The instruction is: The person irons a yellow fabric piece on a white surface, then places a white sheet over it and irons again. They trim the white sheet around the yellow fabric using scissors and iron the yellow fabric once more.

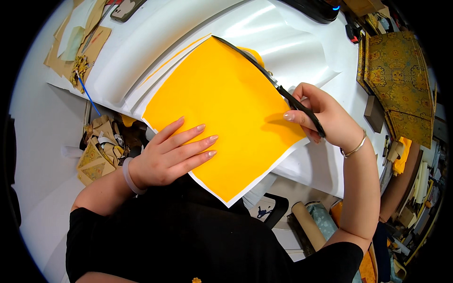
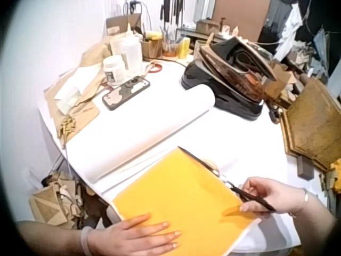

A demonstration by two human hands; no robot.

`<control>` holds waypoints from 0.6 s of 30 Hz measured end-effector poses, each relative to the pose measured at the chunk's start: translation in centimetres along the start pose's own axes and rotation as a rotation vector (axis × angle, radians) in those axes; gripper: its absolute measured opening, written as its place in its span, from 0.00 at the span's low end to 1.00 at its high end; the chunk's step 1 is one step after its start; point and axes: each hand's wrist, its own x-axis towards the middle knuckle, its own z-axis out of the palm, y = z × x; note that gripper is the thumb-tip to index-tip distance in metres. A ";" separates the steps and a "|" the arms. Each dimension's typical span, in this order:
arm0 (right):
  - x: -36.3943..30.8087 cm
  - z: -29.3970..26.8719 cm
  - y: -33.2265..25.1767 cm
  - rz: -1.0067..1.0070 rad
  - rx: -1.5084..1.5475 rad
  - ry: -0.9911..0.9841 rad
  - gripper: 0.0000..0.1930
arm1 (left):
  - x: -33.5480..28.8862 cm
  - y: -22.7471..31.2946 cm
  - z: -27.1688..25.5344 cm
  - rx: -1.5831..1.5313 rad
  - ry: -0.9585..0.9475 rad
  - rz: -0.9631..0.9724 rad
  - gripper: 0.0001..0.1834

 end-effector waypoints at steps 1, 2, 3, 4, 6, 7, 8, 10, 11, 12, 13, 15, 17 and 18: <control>0.0 0.0 0.0 0.003 0.000 -0.002 0.25 | 0.0 0.0 0.0 0.003 0.000 0.002 0.16; 0.0 0.0 0.0 0.007 0.005 -0.004 0.25 | 0.0 0.0 0.0 0.006 0.001 0.004 0.17; 0.0 0.1 0.1 0.011 0.011 -0.006 0.25 | 0.0 0.0 0.0 0.008 0.001 0.007 0.17; 0.0 0.1 0.1 0.015 0.017 -0.007 0.25 | 0.0 0.1 0.0 -0.004 0.000 0.016 0.17; -0.1 0.0 0.2 0.015 0.004 -0.013 0.25 | -0.1 0.4 0.3 -0.030 -0.002 0.035 0.18; -0.2 -0.1 0.2 0.013 -0.001 -0.017 0.25 | -0.1 0.6 0.4 -0.027 -0.007 0.034 0.18; -0.3 -0.1 0.3 0.012 0.003 -0.020 0.26 | -0.1 0.9 0.4 -0.024 -0.013 0.034 0.19; -0.6 -0.2 0.5 0.010 0.013 -0.020 0.26 | -0.1 1.1 0.4 -0.011 -0.030 0.034 0.19; -1.0 -0.3 0.6 0.014 0.014 -0.020 0.26 | 0.0 1.1 0.3 -0.001 -0.043 0.035 0.20; -1.6 -0.3 0.7 0.017 0.016 -0.019 0.27 | 0.1 1.1 0.2 0.009 -0.055 0.038 0.20; -2.2 -0.4 0.8 0.017 0.017 -0.018 0.27 | 0.2 1.1 0.1 0.021 -0.059 0.034 0.20; -4.2 -0.6 1.6 0.045 0.041 -0.010 0.26 | 0.4 1.2 0.1 0.045 -0.068 0.030 0.21; -6.7 -0.7 1.9 0.093 0.103 -0.009 0.26 | 0.6 1.4 0.0 0.030 -0.075 0.022 0.22; -8.0 -0.8 2.4 0.094 0.124 0.006 0.26 | 0.6 1.5 -0.2 0.024 -0.080 0.017 0.22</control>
